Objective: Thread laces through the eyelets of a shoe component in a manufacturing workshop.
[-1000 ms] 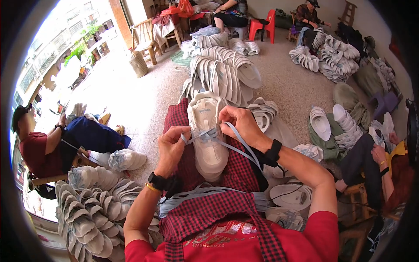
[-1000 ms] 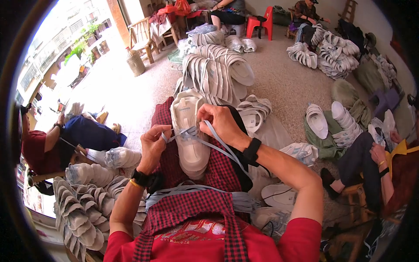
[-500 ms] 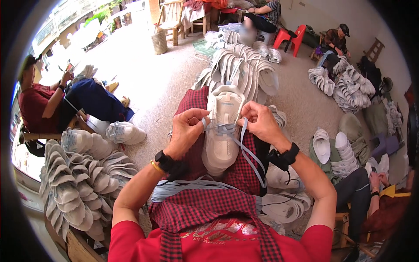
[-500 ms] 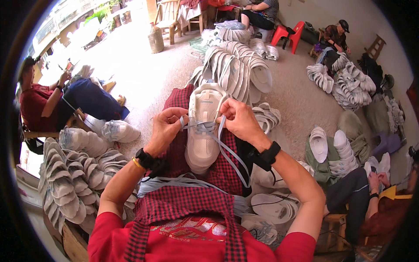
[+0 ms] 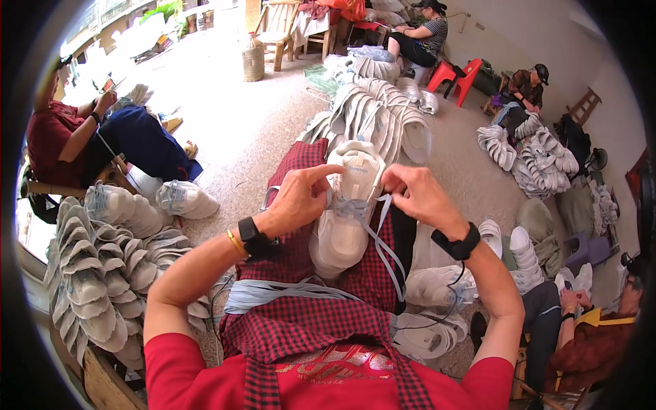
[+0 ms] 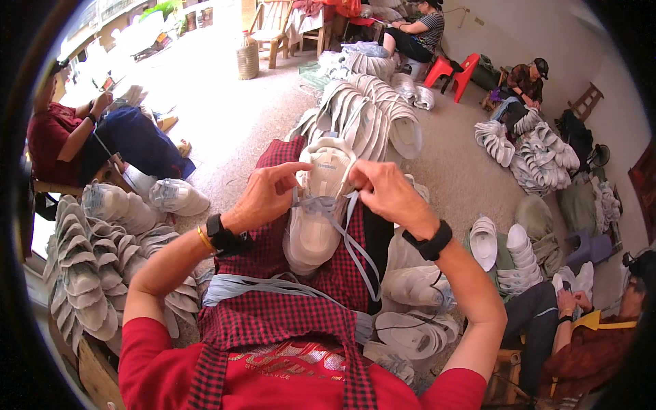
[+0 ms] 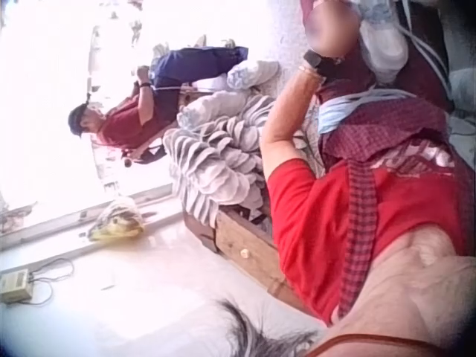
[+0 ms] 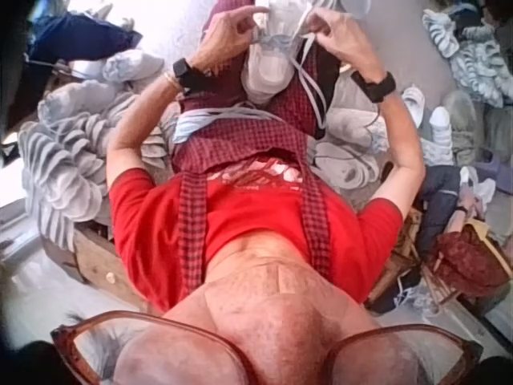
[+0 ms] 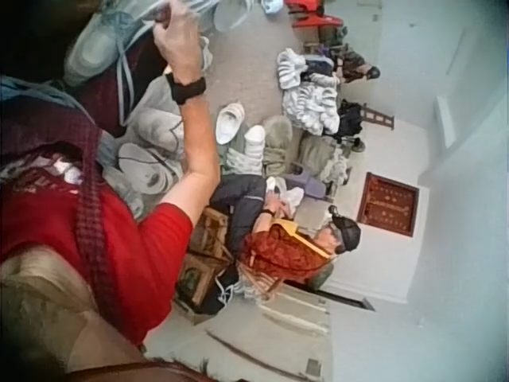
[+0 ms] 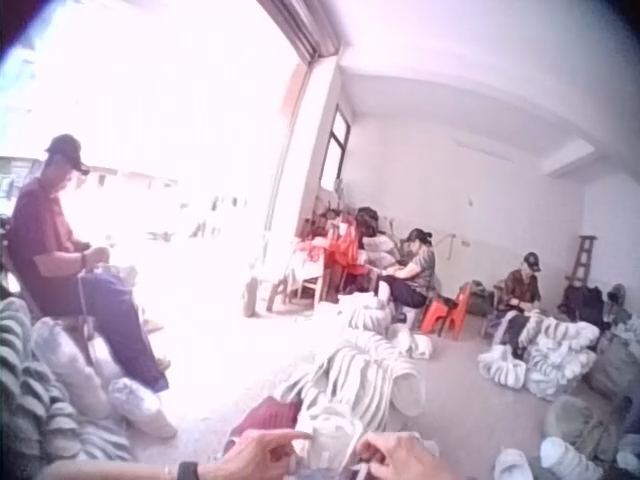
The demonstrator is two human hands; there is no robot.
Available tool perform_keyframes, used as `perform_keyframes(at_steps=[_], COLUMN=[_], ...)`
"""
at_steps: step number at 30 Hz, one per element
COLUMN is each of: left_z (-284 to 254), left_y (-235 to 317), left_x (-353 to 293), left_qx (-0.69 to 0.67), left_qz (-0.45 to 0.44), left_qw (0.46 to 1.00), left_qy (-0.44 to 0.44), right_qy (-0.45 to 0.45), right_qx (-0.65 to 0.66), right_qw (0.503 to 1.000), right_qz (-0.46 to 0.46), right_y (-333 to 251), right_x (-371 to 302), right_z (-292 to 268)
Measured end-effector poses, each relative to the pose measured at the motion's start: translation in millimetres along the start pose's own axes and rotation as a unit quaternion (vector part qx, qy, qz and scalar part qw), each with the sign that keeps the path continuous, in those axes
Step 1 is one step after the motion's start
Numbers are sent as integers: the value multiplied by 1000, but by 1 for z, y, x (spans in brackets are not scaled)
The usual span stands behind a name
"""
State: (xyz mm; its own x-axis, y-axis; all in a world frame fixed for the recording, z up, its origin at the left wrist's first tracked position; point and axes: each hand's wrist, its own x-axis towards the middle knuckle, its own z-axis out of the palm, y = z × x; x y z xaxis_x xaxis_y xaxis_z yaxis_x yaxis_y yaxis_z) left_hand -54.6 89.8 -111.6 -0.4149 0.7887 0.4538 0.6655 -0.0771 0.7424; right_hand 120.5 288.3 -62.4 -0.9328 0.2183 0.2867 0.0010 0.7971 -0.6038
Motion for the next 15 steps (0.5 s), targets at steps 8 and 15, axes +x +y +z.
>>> perform_keyframes(at_steps=[8, 15], left_z=[-24, -33], left_y=[-4, -28], left_x=[39, 44], left_qx=[139, 30], left_qz=[140, 196], left_qw=[966, 958], left_qy=[-165, -206], right_qy=[-7, 17], right_qx=[-24, -13], right_qw=[995, 993], right_qz=[-96, -117], right_y=[-24, -27], right_x=[44, 46], right_z=[39, 58])
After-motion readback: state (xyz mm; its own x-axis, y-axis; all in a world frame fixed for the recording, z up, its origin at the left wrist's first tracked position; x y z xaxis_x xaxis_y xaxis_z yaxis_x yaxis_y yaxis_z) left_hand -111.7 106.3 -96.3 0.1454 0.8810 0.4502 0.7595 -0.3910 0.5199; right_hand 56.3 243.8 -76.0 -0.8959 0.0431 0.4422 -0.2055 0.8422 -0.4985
